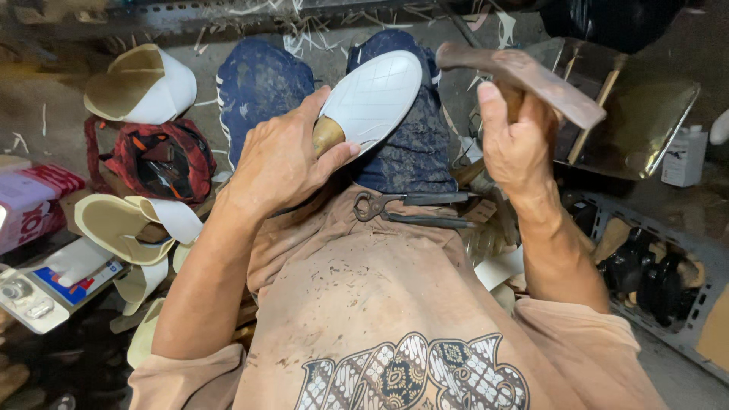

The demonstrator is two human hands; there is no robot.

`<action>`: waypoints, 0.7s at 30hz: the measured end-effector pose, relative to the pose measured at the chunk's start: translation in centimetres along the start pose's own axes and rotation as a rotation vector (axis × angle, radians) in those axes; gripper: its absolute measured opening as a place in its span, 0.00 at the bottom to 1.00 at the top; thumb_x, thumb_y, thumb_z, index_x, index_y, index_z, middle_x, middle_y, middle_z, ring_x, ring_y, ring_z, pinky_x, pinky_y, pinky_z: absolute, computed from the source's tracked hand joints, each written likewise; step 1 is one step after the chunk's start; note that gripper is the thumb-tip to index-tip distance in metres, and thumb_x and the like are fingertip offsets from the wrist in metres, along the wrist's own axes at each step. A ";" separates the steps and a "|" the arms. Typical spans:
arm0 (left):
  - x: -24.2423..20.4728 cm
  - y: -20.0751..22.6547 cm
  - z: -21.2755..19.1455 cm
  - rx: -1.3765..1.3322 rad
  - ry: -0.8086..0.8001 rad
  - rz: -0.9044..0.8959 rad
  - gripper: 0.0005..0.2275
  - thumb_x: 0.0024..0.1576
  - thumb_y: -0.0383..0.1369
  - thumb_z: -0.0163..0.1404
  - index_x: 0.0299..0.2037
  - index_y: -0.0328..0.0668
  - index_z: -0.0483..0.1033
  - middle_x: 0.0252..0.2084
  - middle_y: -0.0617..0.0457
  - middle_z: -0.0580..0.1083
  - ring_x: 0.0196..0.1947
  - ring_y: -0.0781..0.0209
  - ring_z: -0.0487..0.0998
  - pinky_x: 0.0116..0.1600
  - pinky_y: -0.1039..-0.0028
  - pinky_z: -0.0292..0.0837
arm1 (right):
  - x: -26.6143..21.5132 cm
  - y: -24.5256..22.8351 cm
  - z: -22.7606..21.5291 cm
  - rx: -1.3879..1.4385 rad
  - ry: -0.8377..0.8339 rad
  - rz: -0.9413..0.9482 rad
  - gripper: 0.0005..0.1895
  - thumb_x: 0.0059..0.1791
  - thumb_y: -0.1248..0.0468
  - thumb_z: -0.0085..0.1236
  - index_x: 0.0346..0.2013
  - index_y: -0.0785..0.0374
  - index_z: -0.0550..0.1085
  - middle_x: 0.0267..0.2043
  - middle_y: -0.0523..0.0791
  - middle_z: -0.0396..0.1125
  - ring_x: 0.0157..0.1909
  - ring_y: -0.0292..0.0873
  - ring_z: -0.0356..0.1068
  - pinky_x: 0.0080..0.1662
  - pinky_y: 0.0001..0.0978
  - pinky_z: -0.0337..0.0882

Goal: The person is assembling a white shoe upper onto a wooden last using a hammer and pincers to stretch and secure the material.

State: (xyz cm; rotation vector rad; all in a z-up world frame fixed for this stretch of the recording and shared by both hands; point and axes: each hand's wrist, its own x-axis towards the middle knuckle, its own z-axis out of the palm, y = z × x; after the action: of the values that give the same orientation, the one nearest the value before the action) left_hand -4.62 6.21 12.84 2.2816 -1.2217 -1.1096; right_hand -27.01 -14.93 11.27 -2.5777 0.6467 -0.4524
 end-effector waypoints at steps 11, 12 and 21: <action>0.1 -0.4 1.2 0.038 0.084 0.056 0.36 0.58 0.55 0.50 0.70 0.39 0.58 0.55 0.32 0.75 0.47 0.23 0.74 0.45 0.39 0.68 | -5.3 -2.5 4.0 0.185 0.089 0.096 0.16 0.59 0.59 0.51 0.53 0.70 0.72 0.45 0.51 0.66 0.42 0.51 0.69 0.44 0.39 0.70; 0.1 -0.4 1.2 0.038 0.089 0.054 0.36 0.58 0.55 0.50 0.70 0.39 0.58 0.55 0.32 0.75 0.47 0.23 0.74 0.45 0.39 0.68 | -5.2 -2.4 4.4 0.187 0.090 0.091 0.16 0.59 0.59 0.51 0.53 0.70 0.72 0.45 0.51 0.66 0.42 0.51 0.69 0.44 0.39 0.70; -4.0 0.5 3.7 0.112 0.848 0.639 0.26 0.68 0.47 0.49 0.67 0.33 0.64 0.68 0.35 0.67 0.70 0.41 0.68 0.75 0.43 0.59 | 4.5 4.5 2.2 -0.189 0.290 -0.179 0.17 0.62 0.59 0.53 0.52 0.74 0.69 0.33 0.47 0.67 0.30 0.43 0.64 0.31 0.32 0.69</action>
State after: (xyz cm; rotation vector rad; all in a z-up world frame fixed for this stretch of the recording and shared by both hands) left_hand -9.06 9.45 12.74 1.8411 -1.4431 0.1542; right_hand -24.01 -20.01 8.15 -2.7886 0.5802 -0.8751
